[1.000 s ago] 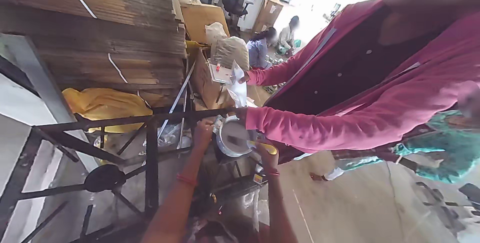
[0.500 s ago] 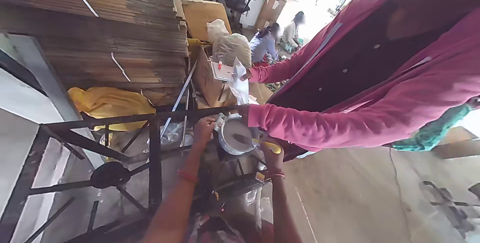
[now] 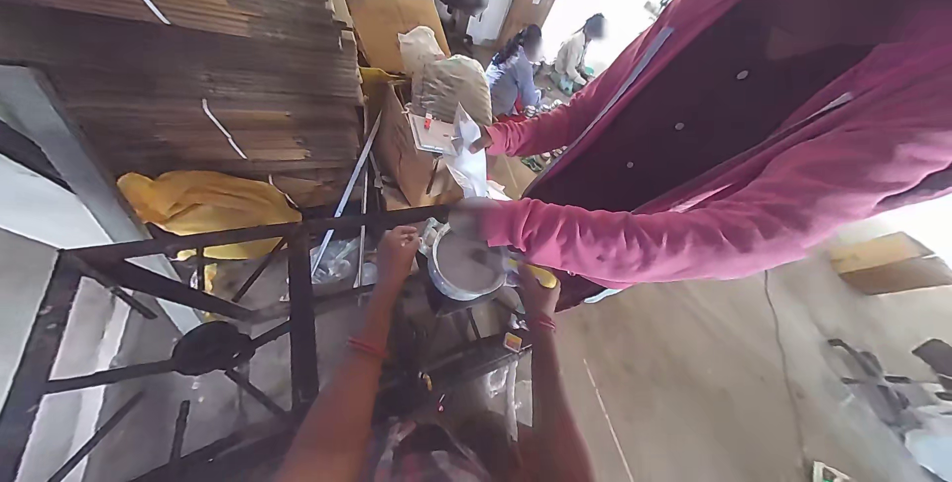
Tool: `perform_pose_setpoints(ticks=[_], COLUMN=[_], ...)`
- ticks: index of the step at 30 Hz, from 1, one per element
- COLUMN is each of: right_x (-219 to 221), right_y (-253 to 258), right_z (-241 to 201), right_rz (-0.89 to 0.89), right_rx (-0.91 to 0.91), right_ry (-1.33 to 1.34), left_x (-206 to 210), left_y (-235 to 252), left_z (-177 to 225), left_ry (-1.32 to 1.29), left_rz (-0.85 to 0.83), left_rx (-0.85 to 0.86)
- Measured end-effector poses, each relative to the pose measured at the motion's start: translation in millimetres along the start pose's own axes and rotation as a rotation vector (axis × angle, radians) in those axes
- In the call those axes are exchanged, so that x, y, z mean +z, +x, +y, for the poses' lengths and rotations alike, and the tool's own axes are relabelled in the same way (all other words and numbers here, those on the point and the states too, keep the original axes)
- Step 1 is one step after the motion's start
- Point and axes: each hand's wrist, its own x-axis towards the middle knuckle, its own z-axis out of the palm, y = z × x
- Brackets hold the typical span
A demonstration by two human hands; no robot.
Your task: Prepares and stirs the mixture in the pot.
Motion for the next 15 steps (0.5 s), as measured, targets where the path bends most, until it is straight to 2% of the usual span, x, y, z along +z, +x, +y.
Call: perform_pose_setpoints(ticks=[3, 5, 8, 11, 15], right_x=[-1.9, -14.1, -16.2, 2.6, -6.2], right_y=[-6.8, -12.6, -10.5, -2.5, -13.6], right_z=[-4.3, -16.9, -19.2, -3.2, -14.8], right_rz=[-0.211, -0.285, -0.151, -0.042, -0.225], right_rx=[0.03, 0.045, 0.078, 0.101, 0.063], right_ry=[0.065, 0.057, 0.047, 0.125, 0.101], left_x=[-1.5, -3.1, -2.6, -0.2, -0.2], left_y=[2.1, 4.5, 4.5, 4.6, 6.5], left_z=[-4.5, -8.5, -10.9, -8.8, -3.8], left_ry=[0.005, -0.01, -0.033, -0.063, -0.047], left_rz=[0.062, 0.057, -0.009, -0.069, -0.088], left_rx=[0.012, 0.006, -0.01, -0.02, -0.032])
